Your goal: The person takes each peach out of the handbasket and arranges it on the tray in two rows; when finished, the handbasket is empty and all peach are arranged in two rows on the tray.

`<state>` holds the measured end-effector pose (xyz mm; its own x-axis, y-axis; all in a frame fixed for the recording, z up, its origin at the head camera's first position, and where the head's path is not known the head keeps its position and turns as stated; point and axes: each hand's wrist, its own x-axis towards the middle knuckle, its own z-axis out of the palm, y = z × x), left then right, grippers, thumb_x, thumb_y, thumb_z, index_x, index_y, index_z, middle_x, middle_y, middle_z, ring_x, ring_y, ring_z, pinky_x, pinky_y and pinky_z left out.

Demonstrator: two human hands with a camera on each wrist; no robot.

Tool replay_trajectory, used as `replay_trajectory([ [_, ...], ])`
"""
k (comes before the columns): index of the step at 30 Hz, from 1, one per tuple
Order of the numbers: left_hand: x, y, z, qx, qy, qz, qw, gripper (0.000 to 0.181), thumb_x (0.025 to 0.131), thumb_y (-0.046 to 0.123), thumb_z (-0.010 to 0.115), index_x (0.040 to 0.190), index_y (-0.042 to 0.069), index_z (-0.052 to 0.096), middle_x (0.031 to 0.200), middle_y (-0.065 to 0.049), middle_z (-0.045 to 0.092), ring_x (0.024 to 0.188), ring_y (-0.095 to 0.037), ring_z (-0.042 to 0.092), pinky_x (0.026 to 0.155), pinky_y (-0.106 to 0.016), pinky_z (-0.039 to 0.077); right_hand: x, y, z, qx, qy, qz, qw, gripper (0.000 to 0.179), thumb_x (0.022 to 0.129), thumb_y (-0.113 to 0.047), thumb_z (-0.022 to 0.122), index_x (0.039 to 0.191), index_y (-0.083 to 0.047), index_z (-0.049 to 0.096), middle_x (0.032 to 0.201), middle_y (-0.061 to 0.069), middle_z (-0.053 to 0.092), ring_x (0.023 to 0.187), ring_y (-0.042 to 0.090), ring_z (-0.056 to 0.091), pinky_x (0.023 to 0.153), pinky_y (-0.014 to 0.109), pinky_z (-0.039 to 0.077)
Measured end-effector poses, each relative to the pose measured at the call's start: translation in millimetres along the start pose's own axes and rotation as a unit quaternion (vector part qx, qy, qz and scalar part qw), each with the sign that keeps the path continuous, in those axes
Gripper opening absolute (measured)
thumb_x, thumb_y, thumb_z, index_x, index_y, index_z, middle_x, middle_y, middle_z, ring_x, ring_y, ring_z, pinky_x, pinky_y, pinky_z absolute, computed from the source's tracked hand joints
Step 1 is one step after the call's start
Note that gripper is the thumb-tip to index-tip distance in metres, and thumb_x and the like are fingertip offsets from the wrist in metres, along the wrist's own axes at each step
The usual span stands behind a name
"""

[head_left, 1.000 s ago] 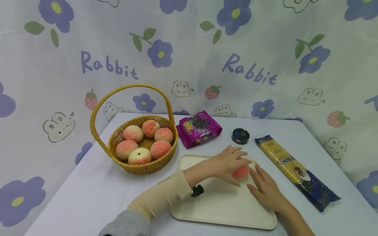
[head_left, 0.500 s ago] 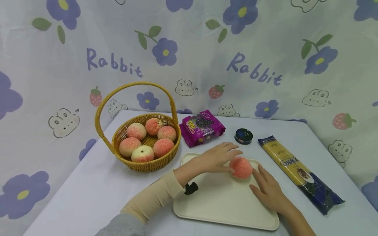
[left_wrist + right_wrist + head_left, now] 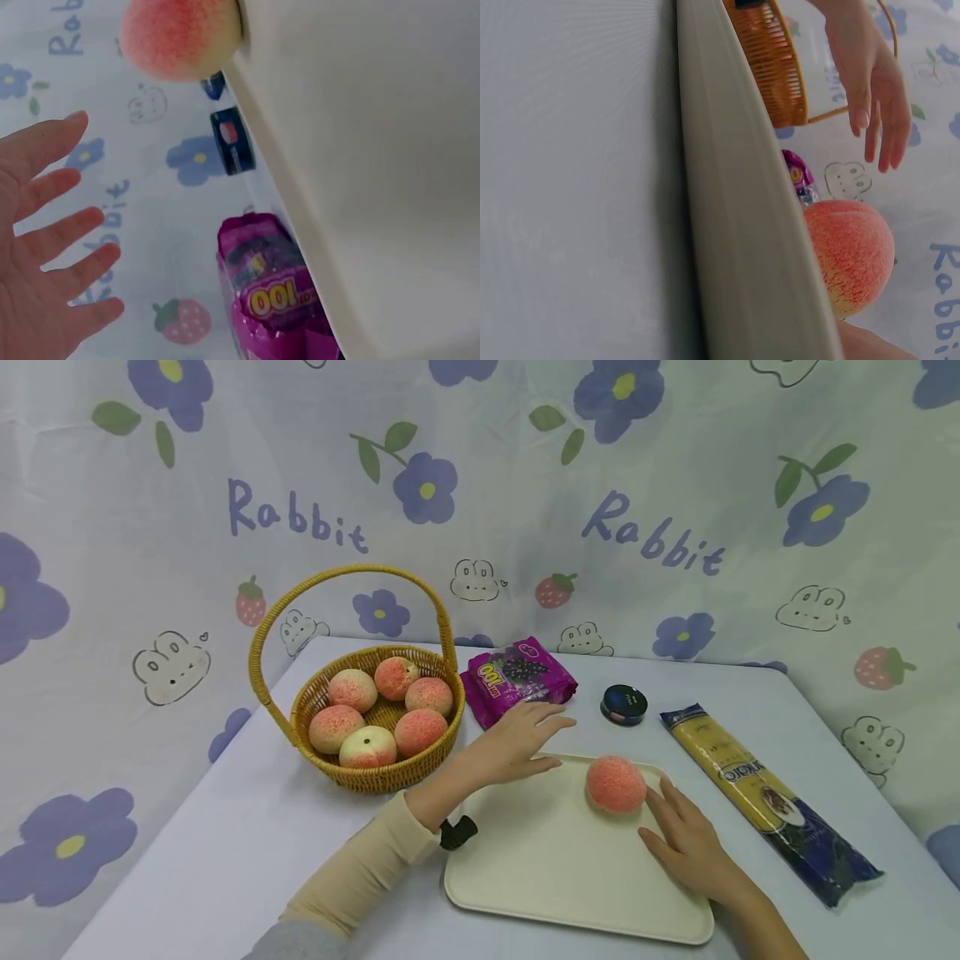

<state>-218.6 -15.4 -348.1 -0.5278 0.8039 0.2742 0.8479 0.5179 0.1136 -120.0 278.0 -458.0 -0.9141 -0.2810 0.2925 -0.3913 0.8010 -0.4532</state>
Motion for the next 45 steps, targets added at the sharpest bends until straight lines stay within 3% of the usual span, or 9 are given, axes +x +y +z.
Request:
replay_trajectory([
  [9,-17.5,-15.9,-5.0,0.027,0.009,-0.059,0.9979,0.055,0.085,0.033,0.065,0.133,0.016,0.044,0.140,-0.009,0.038,0.133,-0.032,0.023,0.108,-0.049,0.012,-0.2,-0.8,1.4,0.006,-0.005,0.002,1.0000,0.059,0.087,-0.025,0.061,0.136,-0.001,0.039,0.140,0.031,0.026,0.124,0.051,0.024,0.090,0.067,0.023],
  [18,-38.4,-34.7,-7.4,0.029,0.032,-0.106,0.9934,0.050,0.085,0.022,0.066,0.131,0.015,0.048,0.136,-0.011,0.040,0.127,-0.030,0.030,0.101,-0.049,0.029,-0.1,-3.4,-1.2,0.004,-0.004,0.006,1.0000,0.058,0.087,-0.025,0.061,0.136,-0.001,0.040,0.139,0.032,0.026,0.123,0.052,0.025,0.090,0.067,0.023],
  [23,-48.4,-42.5,-8.1,0.022,0.047,-0.121,0.9913,0.047,0.085,0.017,0.066,0.130,0.014,0.050,0.134,-0.013,0.043,0.124,-0.031,0.033,0.099,-0.051,0.030,-0.8,-5.4,-3.1,0.006,-0.007,0.011,0.9999,0.058,0.087,-0.025,0.060,0.136,-0.001,0.040,0.139,0.032,0.026,0.123,0.052,0.025,0.090,0.067,0.022],
  [29,-64.1,-57.6,-15.3,0.043,0.070,-0.124,0.9889,0.042,0.086,0.012,0.064,0.126,0.010,0.053,0.130,-0.016,0.046,0.121,-0.033,0.038,0.099,-0.048,0.032,-1.3,-5.8,-3.4,0.009,-0.013,0.020,0.9997,0.059,0.088,-0.026,0.060,0.137,-0.002,0.039,0.140,0.031,0.025,0.124,0.051,0.024,0.090,0.068,0.022],
  [33,-80.5,-70.6,-24.2,0.071,0.099,-0.122,0.9850,0.037,0.084,0.002,0.063,0.120,0.008,0.057,0.124,-0.017,0.051,0.116,-0.035,0.043,0.091,-0.050,0.039,-0.3,-5.4,-4.0,0.009,-0.015,0.018,0.9997,0.059,0.088,-0.026,0.059,0.137,-0.003,0.038,0.140,0.031,0.024,0.124,0.052,0.024,0.090,0.068,0.021],
  [39,-99.8,-85.5,-31.0,0.053,0.120,-0.100,0.9863,0.044,0.076,-0.009,0.065,0.117,0.004,0.055,0.124,-0.019,0.049,0.112,-0.038,0.044,0.085,-0.052,0.041,0.6,-2.6,-4.4,0.004,-0.010,0.012,0.9999,0.059,0.088,-0.026,0.060,0.138,-0.004,0.038,0.140,0.031,0.024,0.123,0.052,0.024,0.090,0.068,0.022],
  [45,-109.4,-88.4,-35.4,0.000,0.109,-0.097,0.9893,0.043,0.079,-0.005,0.066,0.120,0.004,0.055,0.128,-0.019,0.047,0.115,-0.038,0.042,0.094,-0.048,0.037,0.4,-1.4,-2.9,0.010,-0.013,0.016,0.9997,0.059,0.088,-0.026,0.060,0.139,-0.005,0.037,0.141,0.031,0.024,0.123,0.052,0.024,0.090,0.068,0.021],
])
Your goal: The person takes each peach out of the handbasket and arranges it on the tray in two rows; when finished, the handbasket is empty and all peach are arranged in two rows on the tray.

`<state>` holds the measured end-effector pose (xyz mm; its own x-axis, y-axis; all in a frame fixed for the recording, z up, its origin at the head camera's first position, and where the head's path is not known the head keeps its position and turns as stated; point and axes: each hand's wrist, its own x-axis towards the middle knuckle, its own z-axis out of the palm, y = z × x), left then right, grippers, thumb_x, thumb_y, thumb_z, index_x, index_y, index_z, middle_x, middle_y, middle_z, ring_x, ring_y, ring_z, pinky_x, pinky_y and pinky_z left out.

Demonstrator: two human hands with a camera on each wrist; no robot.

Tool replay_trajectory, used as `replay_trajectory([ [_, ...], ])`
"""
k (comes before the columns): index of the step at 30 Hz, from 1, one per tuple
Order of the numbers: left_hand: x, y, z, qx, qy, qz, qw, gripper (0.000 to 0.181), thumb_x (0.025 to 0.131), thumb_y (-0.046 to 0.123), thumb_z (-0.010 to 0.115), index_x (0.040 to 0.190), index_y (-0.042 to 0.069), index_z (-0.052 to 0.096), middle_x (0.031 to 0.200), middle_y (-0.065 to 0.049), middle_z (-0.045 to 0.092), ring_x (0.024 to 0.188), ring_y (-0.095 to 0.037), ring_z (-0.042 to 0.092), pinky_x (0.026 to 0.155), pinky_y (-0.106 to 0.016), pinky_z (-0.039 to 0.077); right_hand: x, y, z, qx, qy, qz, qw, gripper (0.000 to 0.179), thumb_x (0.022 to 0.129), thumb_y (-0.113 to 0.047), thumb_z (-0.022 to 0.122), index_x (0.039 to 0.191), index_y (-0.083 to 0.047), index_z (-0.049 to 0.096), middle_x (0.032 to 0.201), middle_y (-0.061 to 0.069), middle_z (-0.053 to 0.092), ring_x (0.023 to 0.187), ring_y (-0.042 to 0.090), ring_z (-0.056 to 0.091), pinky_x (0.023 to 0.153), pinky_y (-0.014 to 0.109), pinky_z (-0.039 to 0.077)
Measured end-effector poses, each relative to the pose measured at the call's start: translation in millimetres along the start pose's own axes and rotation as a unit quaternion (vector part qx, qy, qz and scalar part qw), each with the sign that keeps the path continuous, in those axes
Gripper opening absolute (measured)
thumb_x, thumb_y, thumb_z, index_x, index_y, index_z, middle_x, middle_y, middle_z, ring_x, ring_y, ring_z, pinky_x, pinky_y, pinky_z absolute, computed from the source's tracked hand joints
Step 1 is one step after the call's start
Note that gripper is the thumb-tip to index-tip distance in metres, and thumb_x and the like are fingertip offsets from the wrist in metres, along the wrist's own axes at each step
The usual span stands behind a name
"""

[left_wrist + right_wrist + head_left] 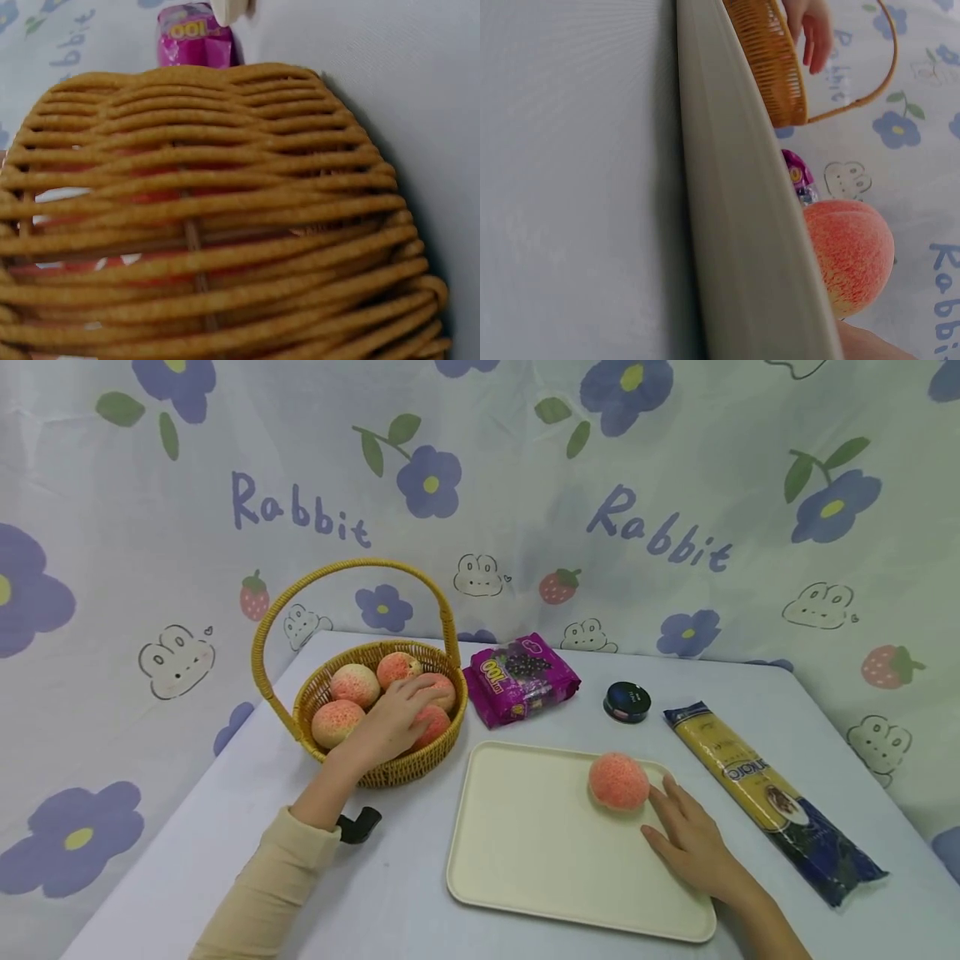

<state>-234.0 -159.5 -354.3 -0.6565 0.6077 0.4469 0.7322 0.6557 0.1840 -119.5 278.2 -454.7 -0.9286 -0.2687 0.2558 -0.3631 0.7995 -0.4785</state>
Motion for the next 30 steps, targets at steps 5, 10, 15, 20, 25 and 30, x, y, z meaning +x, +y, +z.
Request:
replay_trajectory([
  [5,-7.5,-3.1,-3.1,-0.040,-0.034,-0.025,0.9983,0.044,0.080,-0.004,0.065,0.122,0.005,0.055,0.128,-0.016,0.047,0.118,-0.033,0.040,0.096,-0.045,0.036,0.2,-0.5,1.1,0.005,-0.002,0.001,1.0000,0.059,0.088,-0.027,0.060,0.139,-0.006,0.037,0.141,0.031,0.024,0.124,0.052,0.024,0.089,0.069,0.022],
  [10,-11.6,-5.4,-2.4,-0.052,-0.072,-0.033,0.9955,0.044,0.079,0.002,0.069,0.121,0.006,0.057,0.125,-0.012,0.051,0.117,-0.029,0.043,0.095,-0.043,0.038,0.2,-1.0,0.1,-0.002,0.009,-0.012,0.9999,0.059,0.087,-0.025,0.061,0.138,-0.005,0.039,0.140,0.031,0.026,0.123,0.052,0.025,0.089,0.068,0.023],
  [15,-12.3,-10.3,3.3,-0.069,-0.103,-0.037,0.9916,0.046,0.076,0.003,0.072,0.119,0.014,0.058,0.127,-0.011,0.049,0.117,-0.029,0.043,0.094,-0.045,0.038,0.5,-1.7,-1.2,-0.003,-0.001,0.001,1.0000,0.058,0.088,-0.027,0.059,0.138,-0.004,0.038,0.141,0.030,0.024,0.124,0.051,0.023,0.090,0.068,0.021],
  [20,-10.3,-12.7,6.4,-0.036,-0.122,-0.045,0.9908,0.052,0.078,0.006,0.070,0.125,0.022,0.054,0.129,-0.006,0.047,0.110,-0.027,0.046,0.084,-0.042,0.045,0.7,-1.1,-1.7,-0.001,-0.004,0.007,1.0000,0.059,0.088,-0.027,0.059,0.138,-0.004,0.038,0.142,0.029,0.023,0.125,0.051,0.023,0.090,0.068,0.021],
  [25,-11.1,-13.6,8.9,-0.003,-0.114,-0.027,0.9931,0.046,0.084,0.011,0.064,0.127,0.024,0.052,0.129,-0.007,0.046,0.106,-0.028,0.047,0.074,-0.044,0.048,1.0,-2.3,-2.2,0.004,-0.007,0.009,0.9999,0.058,0.088,-0.028,0.059,0.138,-0.005,0.038,0.142,0.029,0.023,0.125,0.051,0.022,0.090,0.068,0.020],
  [30,-11.3,-16.0,13.0,0.002,-0.097,-0.001,0.9953,0.041,0.086,0.014,0.063,0.125,0.023,0.053,0.129,-0.007,0.046,0.104,-0.030,0.047,0.069,-0.043,0.049,1.1,-2.6,-1.8,0.000,-0.003,0.004,1.0000,0.058,0.088,-0.027,0.060,0.137,-0.003,0.039,0.141,0.030,0.025,0.124,0.051,0.023,0.090,0.068,0.021],
])
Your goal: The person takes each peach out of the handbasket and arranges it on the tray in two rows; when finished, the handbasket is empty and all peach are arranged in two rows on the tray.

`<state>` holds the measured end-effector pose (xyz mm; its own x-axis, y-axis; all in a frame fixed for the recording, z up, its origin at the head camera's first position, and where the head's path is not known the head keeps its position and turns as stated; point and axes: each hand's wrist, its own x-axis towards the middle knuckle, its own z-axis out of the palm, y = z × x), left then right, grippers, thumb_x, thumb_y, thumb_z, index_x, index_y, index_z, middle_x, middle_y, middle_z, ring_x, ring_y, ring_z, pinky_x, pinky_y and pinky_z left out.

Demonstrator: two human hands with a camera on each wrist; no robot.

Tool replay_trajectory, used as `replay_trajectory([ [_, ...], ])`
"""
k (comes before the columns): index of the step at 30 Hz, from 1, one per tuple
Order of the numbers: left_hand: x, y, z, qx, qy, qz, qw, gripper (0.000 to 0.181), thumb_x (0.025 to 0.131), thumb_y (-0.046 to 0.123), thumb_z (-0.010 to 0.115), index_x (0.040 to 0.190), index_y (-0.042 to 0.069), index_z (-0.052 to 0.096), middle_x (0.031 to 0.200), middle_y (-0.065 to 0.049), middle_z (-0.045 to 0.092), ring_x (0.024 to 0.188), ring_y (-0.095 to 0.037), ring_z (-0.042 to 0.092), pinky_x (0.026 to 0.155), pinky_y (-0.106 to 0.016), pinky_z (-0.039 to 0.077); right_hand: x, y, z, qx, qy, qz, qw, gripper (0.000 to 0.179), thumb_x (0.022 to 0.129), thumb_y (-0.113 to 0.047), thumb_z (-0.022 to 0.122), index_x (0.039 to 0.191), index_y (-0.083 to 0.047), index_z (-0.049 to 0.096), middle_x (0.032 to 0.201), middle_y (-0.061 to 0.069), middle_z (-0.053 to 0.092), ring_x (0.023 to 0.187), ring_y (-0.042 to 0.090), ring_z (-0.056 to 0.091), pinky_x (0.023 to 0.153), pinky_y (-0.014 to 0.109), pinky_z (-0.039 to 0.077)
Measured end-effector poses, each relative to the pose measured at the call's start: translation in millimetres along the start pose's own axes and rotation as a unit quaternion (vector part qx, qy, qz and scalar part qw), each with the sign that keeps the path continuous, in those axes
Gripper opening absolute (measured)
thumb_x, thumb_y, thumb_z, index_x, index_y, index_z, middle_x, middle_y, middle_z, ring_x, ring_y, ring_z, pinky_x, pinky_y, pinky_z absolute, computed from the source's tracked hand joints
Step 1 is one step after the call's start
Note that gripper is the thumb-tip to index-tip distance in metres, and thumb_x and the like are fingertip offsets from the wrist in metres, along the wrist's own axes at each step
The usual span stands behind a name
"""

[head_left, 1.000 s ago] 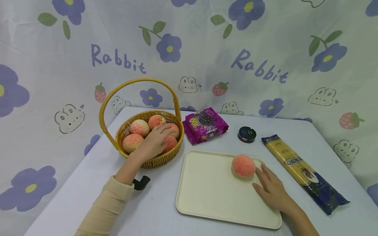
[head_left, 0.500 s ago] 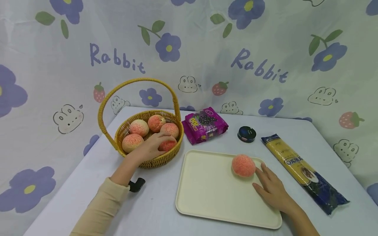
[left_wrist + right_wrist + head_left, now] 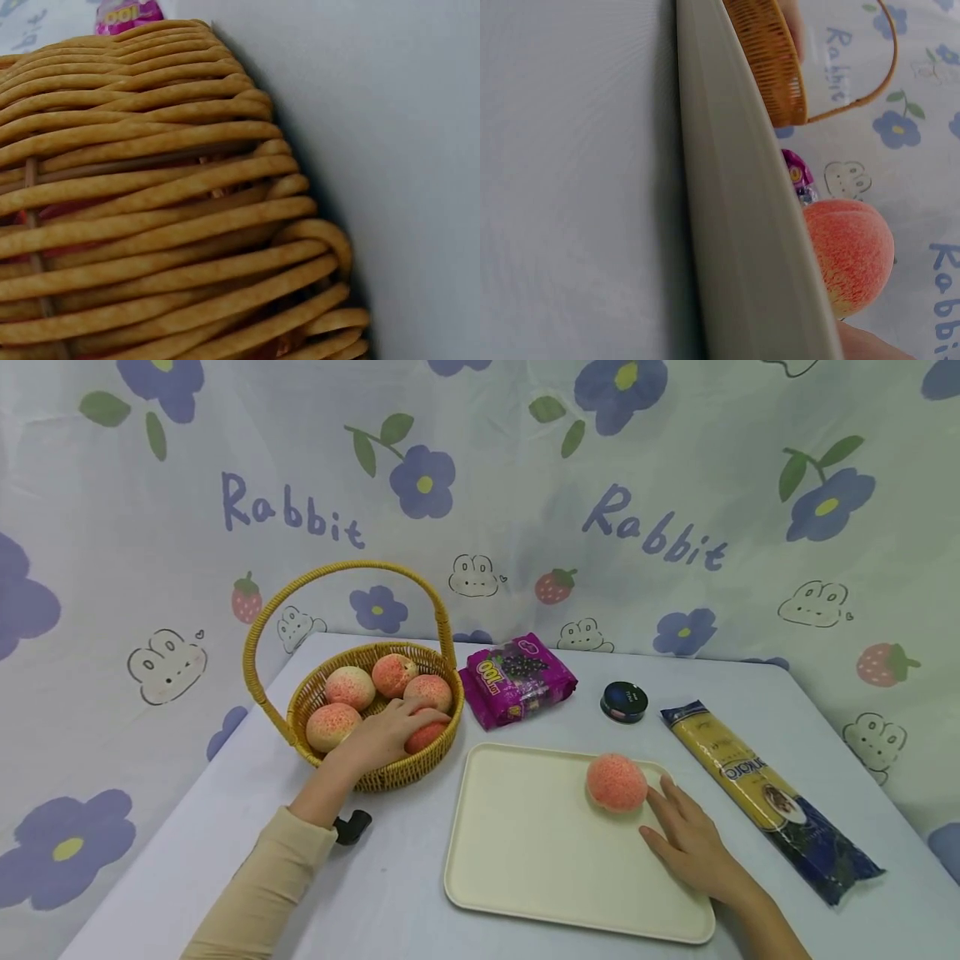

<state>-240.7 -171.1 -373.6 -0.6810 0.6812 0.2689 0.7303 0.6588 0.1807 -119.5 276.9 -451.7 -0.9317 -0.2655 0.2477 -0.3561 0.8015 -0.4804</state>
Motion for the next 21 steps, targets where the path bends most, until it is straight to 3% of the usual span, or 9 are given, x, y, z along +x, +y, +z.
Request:
replay_trajectory([
  [6,2.1,-4.0,3.8,0.009,0.014,0.012,0.9998,0.043,0.081,0.017,0.069,0.122,0.021,0.056,0.128,-0.006,0.049,0.101,-0.029,0.049,0.074,-0.041,0.048,-0.3,0.7,0.1,-0.002,0.004,-0.004,1.0000,0.058,0.088,-0.026,0.060,0.137,-0.004,0.040,0.141,0.030,0.025,0.124,0.051,0.024,0.090,0.068,0.022],
  [15,0.5,-5.9,4.3,-0.005,0.012,0.004,0.9999,0.048,0.078,0.014,0.072,0.122,0.019,0.056,0.131,-0.006,0.048,0.110,-0.029,0.048,0.086,-0.043,0.044,-0.8,-0.6,0.6,0.002,0.006,-0.009,0.9999,0.057,0.088,-0.025,0.060,0.136,-0.002,0.041,0.140,0.031,0.026,0.123,0.052,0.024,0.090,0.068,0.022],
  [21,0.6,-7.8,1.5,-0.009,0.016,0.006,0.9998,0.050,0.075,0.013,0.074,0.122,0.020,0.056,0.130,-0.005,0.048,0.107,-0.029,0.049,0.087,-0.043,0.043,0.0,-1.1,1.0,0.004,0.010,-0.013,0.9999,0.056,0.088,-0.024,0.060,0.135,-0.002,0.041,0.140,0.031,0.026,0.124,0.052,0.024,0.090,0.067,0.021],
])
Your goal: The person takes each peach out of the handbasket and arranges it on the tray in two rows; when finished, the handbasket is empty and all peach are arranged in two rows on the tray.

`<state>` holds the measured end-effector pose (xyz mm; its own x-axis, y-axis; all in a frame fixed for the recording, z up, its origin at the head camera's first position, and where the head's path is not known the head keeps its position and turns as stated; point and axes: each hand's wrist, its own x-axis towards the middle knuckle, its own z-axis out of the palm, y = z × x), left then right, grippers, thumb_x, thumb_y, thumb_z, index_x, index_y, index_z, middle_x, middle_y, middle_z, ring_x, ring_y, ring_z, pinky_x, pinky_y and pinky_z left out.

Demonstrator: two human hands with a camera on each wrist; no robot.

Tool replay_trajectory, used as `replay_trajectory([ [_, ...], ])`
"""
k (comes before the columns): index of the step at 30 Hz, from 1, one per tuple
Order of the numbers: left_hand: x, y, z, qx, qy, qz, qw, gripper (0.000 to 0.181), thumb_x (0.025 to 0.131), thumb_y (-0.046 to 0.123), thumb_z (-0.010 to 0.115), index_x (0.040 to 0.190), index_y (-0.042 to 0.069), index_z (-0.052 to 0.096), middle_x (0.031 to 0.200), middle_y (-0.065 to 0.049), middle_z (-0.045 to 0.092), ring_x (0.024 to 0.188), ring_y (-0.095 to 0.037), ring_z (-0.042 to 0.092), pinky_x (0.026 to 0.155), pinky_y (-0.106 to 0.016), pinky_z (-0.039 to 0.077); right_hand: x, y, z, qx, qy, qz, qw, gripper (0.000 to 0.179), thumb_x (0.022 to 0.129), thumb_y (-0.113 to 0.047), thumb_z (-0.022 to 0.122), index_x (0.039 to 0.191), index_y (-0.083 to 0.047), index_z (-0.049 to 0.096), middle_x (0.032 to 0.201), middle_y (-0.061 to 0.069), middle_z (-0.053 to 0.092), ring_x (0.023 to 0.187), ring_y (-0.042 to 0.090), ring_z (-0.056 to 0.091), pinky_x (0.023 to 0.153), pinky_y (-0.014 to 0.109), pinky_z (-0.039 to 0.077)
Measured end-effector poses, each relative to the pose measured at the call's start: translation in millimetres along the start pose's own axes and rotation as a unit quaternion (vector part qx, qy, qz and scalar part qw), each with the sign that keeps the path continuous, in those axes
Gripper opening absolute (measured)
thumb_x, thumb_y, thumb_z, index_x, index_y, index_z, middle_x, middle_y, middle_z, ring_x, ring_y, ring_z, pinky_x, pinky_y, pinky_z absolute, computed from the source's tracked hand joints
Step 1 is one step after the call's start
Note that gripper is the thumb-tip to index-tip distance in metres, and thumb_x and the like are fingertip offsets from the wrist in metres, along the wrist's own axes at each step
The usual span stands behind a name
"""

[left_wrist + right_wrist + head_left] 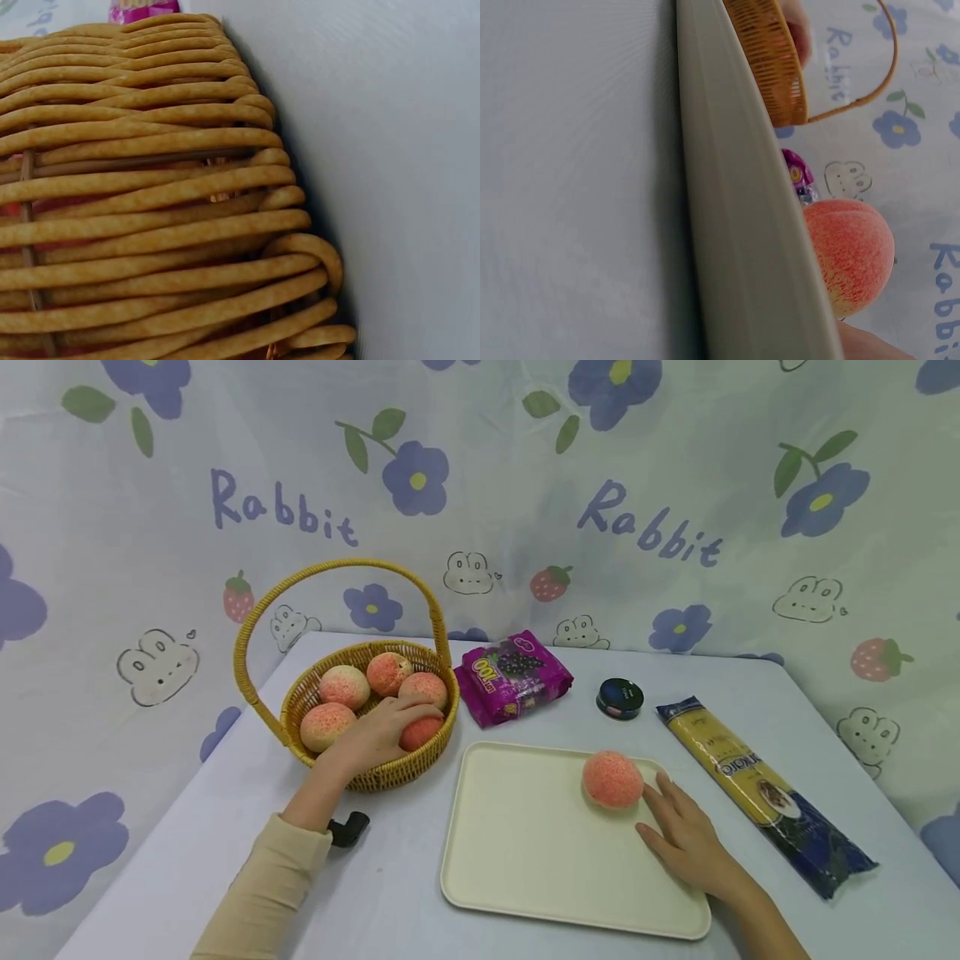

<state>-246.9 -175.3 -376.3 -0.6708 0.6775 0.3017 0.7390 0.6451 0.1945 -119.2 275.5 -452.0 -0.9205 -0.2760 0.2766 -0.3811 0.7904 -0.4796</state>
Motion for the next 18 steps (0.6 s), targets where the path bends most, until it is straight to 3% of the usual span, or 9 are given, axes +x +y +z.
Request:
replay_trajectory([
  [4,1.1,-1.4,-0.1,-0.022,0.014,0.004,0.9997,0.051,0.073,0.013,0.075,0.120,0.021,0.055,0.129,-0.005,0.047,0.108,-0.029,0.047,0.089,-0.045,0.041,-0.5,0.4,-1.5,-0.004,-0.002,-0.001,1.0000,0.056,0.088,-0.024,0.060,0.135,-0.001,0.040,0.140,0.031,0.026,0.124,0.052,0.024,0.091,0.067,0.022],
  [10,1.9,-1.5,-2.0,-0.086,0.051,0.003,0.9950,0.050,0.074,0.017,0.074,0.120,0.020,0.054,0.131,-0.007,0.044,0.124,-0.025,0.037,0.096,-0.043,0.038,-0.1,1.0,-1.3,-0.008,-0.003,0.002,1.0000,0.057,0.088,-0.025,0.059,0.136,-0.002,0.040,0.140,0.031,0.025,0.124,0.051,0.024,0.091,0.067,0.021],
  [18,0.0,1.6,-1.2,-0.081,0.092,-0.017,0.9923,0.062,0.071,0.015,0.077,0.127,0.014,0.050,0.137,-0.010,0.040,0.127,-0.025,0.036,0.097,-0.044,0.036,0.2,1.1,-1.2,-0.004,-0.010,0.009,0.9999,0.057,0.088,-0.026,0.059,0.137,-0.003,0.039,0.141,0.030,0.024,0.125,0.051,0.023,0.091,0.068,0.021],
])
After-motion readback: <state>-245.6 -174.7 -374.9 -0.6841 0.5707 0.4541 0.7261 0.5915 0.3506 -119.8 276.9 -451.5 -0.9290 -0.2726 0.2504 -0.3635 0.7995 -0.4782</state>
